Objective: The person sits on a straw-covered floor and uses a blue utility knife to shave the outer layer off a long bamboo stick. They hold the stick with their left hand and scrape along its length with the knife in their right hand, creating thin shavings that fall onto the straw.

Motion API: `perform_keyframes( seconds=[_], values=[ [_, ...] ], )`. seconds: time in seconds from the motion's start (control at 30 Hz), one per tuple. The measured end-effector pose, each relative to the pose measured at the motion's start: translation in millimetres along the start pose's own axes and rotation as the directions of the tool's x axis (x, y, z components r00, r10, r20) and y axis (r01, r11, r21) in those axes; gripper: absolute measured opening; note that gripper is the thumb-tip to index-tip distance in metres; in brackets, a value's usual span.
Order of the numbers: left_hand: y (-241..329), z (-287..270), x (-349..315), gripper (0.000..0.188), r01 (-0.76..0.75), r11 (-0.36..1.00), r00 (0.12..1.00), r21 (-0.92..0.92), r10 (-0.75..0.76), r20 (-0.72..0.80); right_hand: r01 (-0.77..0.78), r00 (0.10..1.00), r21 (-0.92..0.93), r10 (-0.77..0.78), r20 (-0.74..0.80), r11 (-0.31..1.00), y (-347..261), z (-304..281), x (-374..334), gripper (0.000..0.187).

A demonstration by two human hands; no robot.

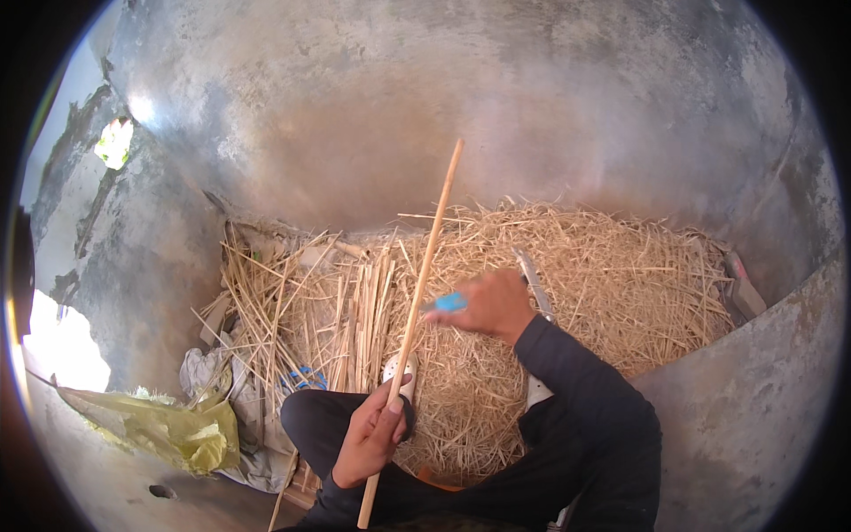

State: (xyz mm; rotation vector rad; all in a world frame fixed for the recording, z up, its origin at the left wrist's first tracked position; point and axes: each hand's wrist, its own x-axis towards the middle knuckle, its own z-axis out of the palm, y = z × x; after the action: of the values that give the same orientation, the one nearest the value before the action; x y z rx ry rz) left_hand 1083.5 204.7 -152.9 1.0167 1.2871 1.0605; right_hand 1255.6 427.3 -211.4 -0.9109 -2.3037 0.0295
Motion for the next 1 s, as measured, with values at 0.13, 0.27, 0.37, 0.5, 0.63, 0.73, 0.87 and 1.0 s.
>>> perform_keyframes(
  seconds=[0.13,0.27,0.37,0.5,0.63,0.73,0.87,1.0],
  values=[
    [17.1,14.4,-16.8,0.044,0.048,0.998,0.988,-0.046,-0.04,0.15,-0.173,0.932,-0.113,0.2,0.303,0.978,3.5,-0.1,0.9,0.071],
    [23.8,9.6,2.5,0.045,-0.084,0.996,0.996,0.002,0.084,-0.031,-0.088,0.995,0.04,0.086,0.051,0.995,-19.2,-3.2,-10.1,0.071],
    [16.4,2.7,9.5,0.045,-0.112,0.993,0.992,-0.05,0.109,-0.061,-0.167,0.985,0.155,0.172,-0.022,0.974,1.9,-17.6,-2.9,0.077],
    [9.0,10.0,15.1,0.045,-0.089,0.996,0.996,-0.014,0.088,-0.028,0.162,0.978,0.191,-0.133,-0.158,0.968,-33.1,-24.8,-2.1,0.072],
    [6.6,12.1,9.9,0.044,-0.057,0.998,0.998,0.001,0.057,-0.019,-0.077,0.991,0.082,0.086,-0.105,0.994,2.4,-16.1,5.5,0.072],
    [8.0,12.5,10.5,0.041,-0.039,0.999,0.999,0.018,0.039,-0.001,0.038,0.994,0.109,-0.027,-0.105,0.993,-2.6,-18.0,1.4,0.073],
    [10.2,12.7,7.1,0.043,-0.042,0.994,0.999,0.098,0.043,-0.008,0.078,0.975,0.039,-0.068,-0.209,0.996,-4.8,-12.0,7.8,0.072],
    [8.7,13.6,1.4,0.044,-0.012,0.991,0.999,0.13,0.007,0.042,-0.137,0.986,-0.009,0.135,-0.102,0.991,34.5,-9.4,5.7,0.073]
  ],
)
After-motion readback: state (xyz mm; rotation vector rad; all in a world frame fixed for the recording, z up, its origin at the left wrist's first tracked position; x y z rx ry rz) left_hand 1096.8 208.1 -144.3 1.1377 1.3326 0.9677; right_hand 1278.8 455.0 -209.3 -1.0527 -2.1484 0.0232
